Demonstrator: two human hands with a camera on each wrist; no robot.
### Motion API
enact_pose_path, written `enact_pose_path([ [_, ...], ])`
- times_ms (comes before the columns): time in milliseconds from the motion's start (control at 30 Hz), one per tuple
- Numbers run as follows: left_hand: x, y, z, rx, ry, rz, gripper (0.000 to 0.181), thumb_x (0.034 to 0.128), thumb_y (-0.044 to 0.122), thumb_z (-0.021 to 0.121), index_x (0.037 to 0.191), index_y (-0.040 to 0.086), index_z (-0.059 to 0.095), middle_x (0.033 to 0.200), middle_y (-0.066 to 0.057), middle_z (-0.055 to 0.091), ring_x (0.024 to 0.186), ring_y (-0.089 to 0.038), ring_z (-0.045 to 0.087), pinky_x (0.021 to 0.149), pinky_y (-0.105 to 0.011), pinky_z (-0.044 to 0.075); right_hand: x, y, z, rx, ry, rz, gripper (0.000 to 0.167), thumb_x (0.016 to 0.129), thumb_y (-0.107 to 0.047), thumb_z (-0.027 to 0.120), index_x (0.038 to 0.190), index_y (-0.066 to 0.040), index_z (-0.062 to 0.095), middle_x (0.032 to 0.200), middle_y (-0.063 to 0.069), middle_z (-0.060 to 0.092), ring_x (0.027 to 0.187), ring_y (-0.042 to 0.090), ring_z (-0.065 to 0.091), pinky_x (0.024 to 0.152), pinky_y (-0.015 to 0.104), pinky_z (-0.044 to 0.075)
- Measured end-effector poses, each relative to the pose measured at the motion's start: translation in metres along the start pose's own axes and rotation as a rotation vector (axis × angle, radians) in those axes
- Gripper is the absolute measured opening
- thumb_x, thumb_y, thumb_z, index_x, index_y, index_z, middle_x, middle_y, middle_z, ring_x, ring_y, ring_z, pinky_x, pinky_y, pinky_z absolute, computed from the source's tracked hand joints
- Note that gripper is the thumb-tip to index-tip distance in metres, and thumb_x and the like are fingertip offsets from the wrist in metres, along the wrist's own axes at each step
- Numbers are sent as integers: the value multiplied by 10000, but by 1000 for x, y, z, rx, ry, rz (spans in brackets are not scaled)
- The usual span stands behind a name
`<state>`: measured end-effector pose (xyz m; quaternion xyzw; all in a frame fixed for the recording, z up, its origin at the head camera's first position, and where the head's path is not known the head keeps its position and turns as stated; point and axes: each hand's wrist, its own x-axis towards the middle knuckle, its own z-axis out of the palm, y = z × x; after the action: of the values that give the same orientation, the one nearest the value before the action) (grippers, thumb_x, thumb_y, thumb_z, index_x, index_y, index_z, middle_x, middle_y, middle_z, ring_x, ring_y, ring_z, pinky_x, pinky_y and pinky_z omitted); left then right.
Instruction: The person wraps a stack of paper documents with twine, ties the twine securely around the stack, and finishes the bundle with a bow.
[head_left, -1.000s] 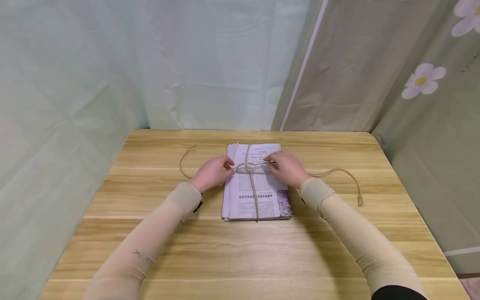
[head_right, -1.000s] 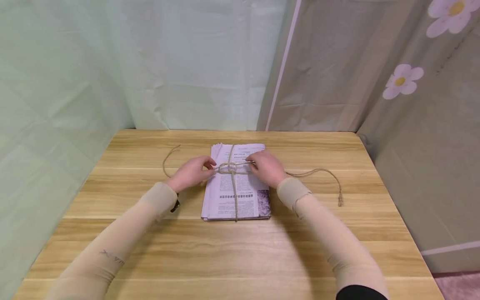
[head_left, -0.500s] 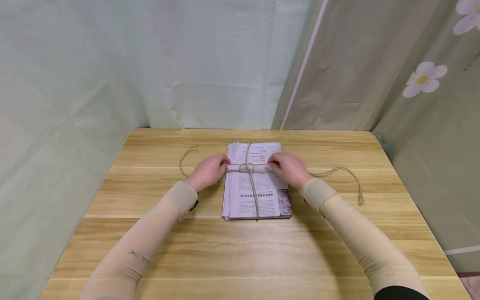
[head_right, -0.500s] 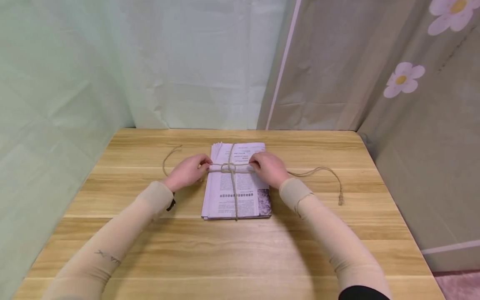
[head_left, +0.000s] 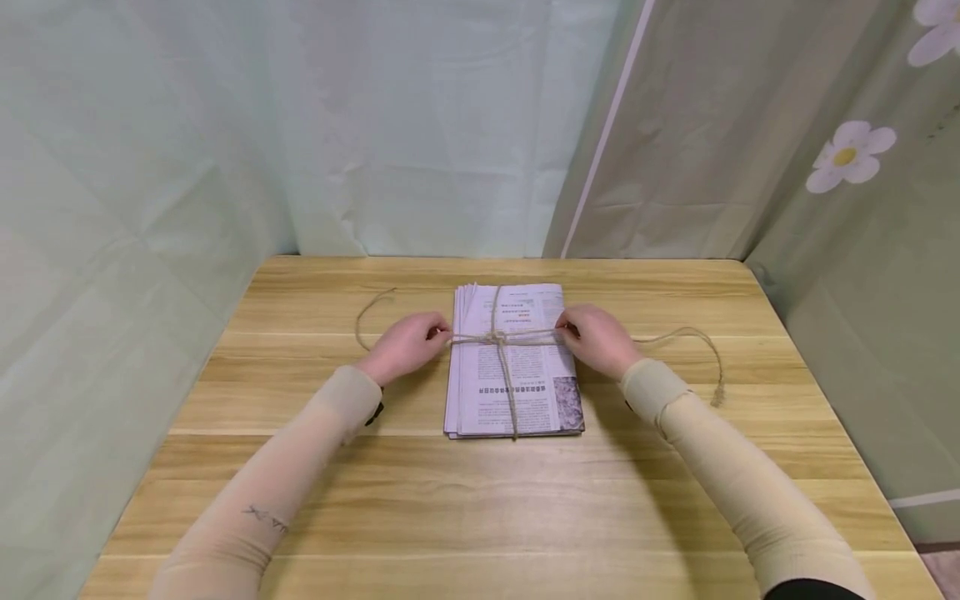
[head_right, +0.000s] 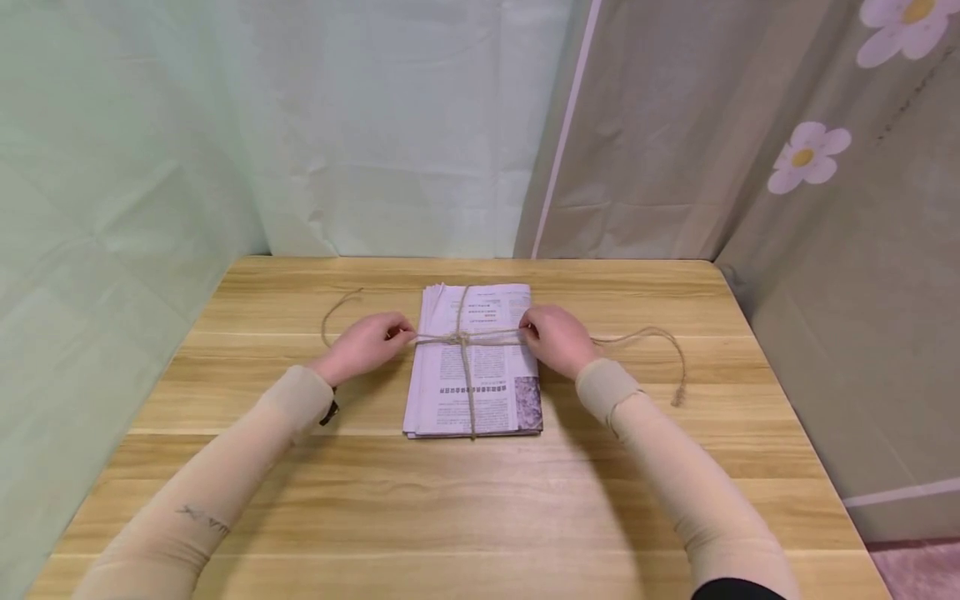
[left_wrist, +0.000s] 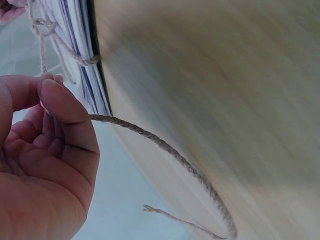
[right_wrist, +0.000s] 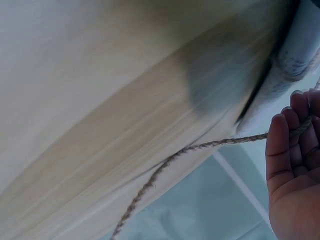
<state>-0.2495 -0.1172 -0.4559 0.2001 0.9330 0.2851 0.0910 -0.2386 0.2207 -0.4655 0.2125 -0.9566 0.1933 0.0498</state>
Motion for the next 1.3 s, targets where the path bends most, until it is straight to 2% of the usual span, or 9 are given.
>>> enact_pose_path([
  [233,-5,-13,-5,23,-17,-10,187,1036,209,596,1081,62,703,913,-48,641,806,-208,551,730,-374,466,-7,8,-1,-28,-7,15,85,984,-122,686,1011,-60,737,995,81,721,974,285,654,903,457,518],
  [467,-11,-20,-9,22,-31,-10,195,1028,199,600,1085,52,715,942,-56,659,834,-216,554,790,-396,476,-8,10,-1,-30,-21,12,79,991,-125,686,1012,-67,736,980,66,721,947,275,654,880,456,524],
  [667,-13,-26,-11,11,-50,-19,190,1029,210,613,1060,53,716,929,-48,659,821,-207,553,787,-393,479,-9,14,-1,-25,-36,20,69,989,-109,684,1009,-64,732,980,65,722,956,282,663,886,453,527],
  [933,-18,-36,-13,6,-86,-13,147,1031,181,620,1026,60,704,882,-38,637,793,-192,543,764,-376,469,-9,18,0,-29,-71,57,71,1000,-94,657,1017,-79,725,1002,71,726,980,290,665,902,458,527],
  [1300,-20,-38,-14,-11,-129,-32,153,1040,187,607,1040,57,687,814,-25,614,722,-168,551,691,-346,479,-9,14,1,-37,-59,42,68,994,-93,666,1008,-63,726,991,84,731,967,305,676,897,464,532],
])
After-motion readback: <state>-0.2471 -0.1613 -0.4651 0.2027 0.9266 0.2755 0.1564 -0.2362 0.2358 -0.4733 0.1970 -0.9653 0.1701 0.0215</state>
